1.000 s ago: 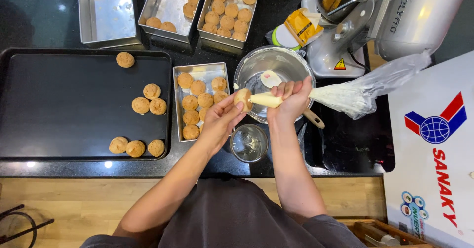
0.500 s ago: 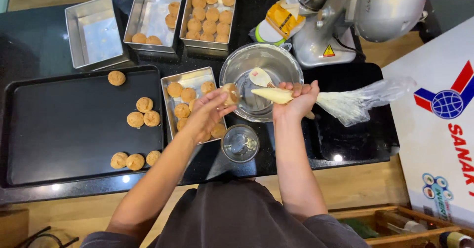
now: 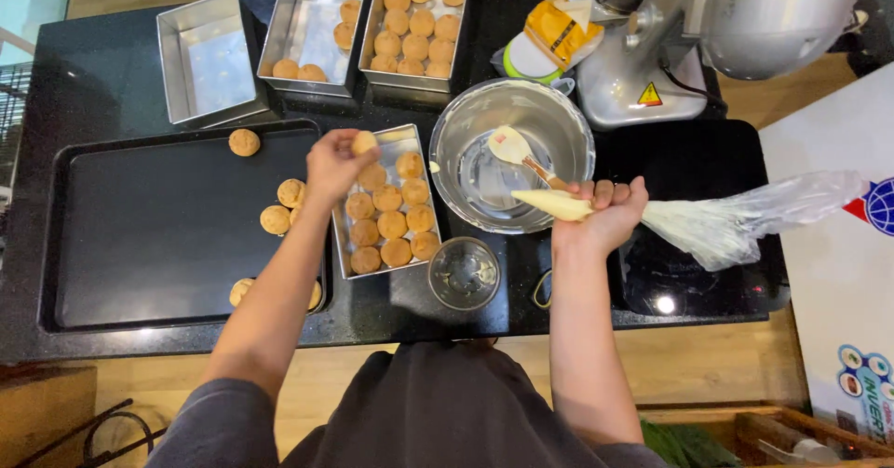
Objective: The person fills small pastries with cream using a piping bag and arranges them in metal trays. They then move the trays between different tables and a storage rack, eventually covering one tray with plastic wrap.
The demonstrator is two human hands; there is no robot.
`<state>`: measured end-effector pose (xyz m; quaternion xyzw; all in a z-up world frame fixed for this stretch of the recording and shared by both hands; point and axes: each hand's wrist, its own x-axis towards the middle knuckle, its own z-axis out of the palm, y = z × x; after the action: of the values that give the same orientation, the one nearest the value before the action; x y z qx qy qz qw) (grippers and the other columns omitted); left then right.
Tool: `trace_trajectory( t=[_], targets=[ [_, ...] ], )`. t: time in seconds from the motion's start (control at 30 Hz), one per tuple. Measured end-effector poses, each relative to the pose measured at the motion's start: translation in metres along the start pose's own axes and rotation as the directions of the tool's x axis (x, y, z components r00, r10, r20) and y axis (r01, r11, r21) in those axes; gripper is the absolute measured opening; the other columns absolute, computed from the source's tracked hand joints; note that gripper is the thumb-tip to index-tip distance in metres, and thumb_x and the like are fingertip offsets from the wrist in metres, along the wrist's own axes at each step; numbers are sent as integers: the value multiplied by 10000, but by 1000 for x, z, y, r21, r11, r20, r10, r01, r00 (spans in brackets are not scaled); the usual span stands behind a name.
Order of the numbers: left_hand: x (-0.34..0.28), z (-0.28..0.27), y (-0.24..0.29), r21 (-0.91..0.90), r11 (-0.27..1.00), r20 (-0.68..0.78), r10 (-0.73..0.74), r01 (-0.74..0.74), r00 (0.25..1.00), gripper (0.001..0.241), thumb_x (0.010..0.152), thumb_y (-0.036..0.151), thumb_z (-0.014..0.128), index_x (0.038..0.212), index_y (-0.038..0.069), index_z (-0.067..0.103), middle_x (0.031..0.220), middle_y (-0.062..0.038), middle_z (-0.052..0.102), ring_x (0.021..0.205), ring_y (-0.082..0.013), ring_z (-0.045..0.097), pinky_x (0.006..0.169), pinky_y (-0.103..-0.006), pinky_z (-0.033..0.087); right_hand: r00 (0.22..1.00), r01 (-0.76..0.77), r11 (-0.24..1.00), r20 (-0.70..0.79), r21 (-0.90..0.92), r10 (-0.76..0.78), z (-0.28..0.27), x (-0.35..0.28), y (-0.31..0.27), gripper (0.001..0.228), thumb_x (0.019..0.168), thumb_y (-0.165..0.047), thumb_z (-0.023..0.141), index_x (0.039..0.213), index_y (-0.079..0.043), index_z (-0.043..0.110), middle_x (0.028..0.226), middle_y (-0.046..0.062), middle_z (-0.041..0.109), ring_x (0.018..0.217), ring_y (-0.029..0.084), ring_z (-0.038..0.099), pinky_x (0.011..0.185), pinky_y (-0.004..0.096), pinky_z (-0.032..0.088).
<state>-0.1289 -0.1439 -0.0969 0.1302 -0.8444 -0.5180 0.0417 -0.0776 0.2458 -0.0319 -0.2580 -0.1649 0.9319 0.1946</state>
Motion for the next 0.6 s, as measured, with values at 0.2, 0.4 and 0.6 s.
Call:
trace_trajectory(
  t=[0.2, 0.4, 0.6],
  targets=[
    [12, 36, -21, 9, 999, 5, -32, 32, 999, 564, 753, 311, 881, 1185, 7, 684, 1067, -88, 748, 908, -149, 743, 758, -296, 605, 1000, 9, 997, 19, -73, -8, -6, -7, -6, 477, 1056, -364, 450, 659, -179, 263, 554, -1, 315, 548, 177, 362, 626, 379, 437],
    [15, 50, -39, 57, 997, -17, 50, -49, 999, 565, 763, 300, 888, 1188, -12, 685, 1047, -100, 750, 905, -175, 741, 782, -314, 594, 1000, 3, 994, -15, -111, -4, -5, -12, -5, 485, 1067, -365, 446, 658, -177, 263, 565, -4, 313, 554, 171, 363, 623, 368, 433],
    [12, 40, -38, 219, 976, -43, 1, 9, 999, 560, 754, 315, 909, 1172, 0, 709, 1050, -107, 758, 888, -196, 753, 786, -319, 586, 1000, 5, 993, 11, -119, -4, -1, -9, 4, 480, 1066, -359, 443, 660, -171, 267, 567, 3, 317, 541, 177, 358, 622, 385, 441]
  ],
)
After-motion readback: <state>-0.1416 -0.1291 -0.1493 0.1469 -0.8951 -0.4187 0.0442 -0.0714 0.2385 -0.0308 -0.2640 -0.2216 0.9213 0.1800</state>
